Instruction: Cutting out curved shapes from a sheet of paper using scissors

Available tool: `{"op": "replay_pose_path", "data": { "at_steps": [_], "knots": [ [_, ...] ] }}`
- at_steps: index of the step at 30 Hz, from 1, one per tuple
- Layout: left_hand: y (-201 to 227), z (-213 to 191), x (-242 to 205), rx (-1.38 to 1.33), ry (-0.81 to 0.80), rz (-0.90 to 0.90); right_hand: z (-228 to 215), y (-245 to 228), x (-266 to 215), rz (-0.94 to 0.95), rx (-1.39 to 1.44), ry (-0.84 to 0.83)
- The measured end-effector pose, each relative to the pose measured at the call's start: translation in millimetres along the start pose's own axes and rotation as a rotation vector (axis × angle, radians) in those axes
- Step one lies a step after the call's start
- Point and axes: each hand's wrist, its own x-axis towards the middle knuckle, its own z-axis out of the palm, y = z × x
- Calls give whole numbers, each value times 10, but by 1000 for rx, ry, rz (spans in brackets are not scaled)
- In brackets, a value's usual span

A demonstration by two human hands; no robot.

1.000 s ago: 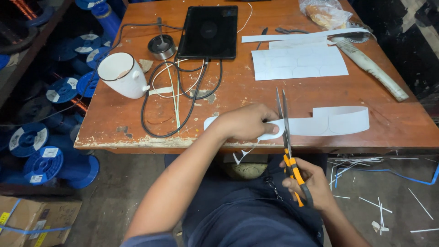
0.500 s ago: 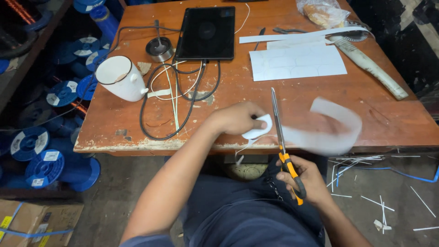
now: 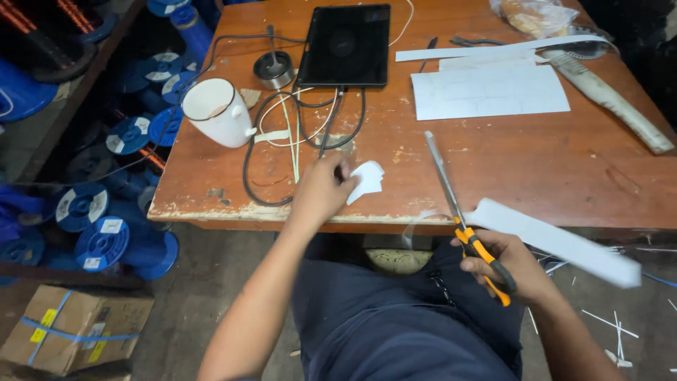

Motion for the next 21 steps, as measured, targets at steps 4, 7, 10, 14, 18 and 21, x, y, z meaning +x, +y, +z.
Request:
{"op": "replay_pose_path", "data": {
  "at_steps": [4,7,10,14,18,21],
  "knots": [
    [93,40,-123,142,46,9,-191,-171,89,2,-55,-77],
    [158,119,-265,298,293,294,-470,-75,195,319,-280,-237],
    [765,143,-688,261,282,456,-678,-160,355,293,-424,-483],
    [1643,278,-1434,103,198,1101,-793,-378,443,227,-531,-1015],
    [1970,829,-1215,53,176,1115,-745,-302,422,376,-525,-1053],
    [1958,1249,-318,436,88,823,-820,-299,440,367,-562,-1052]
  ]
}}
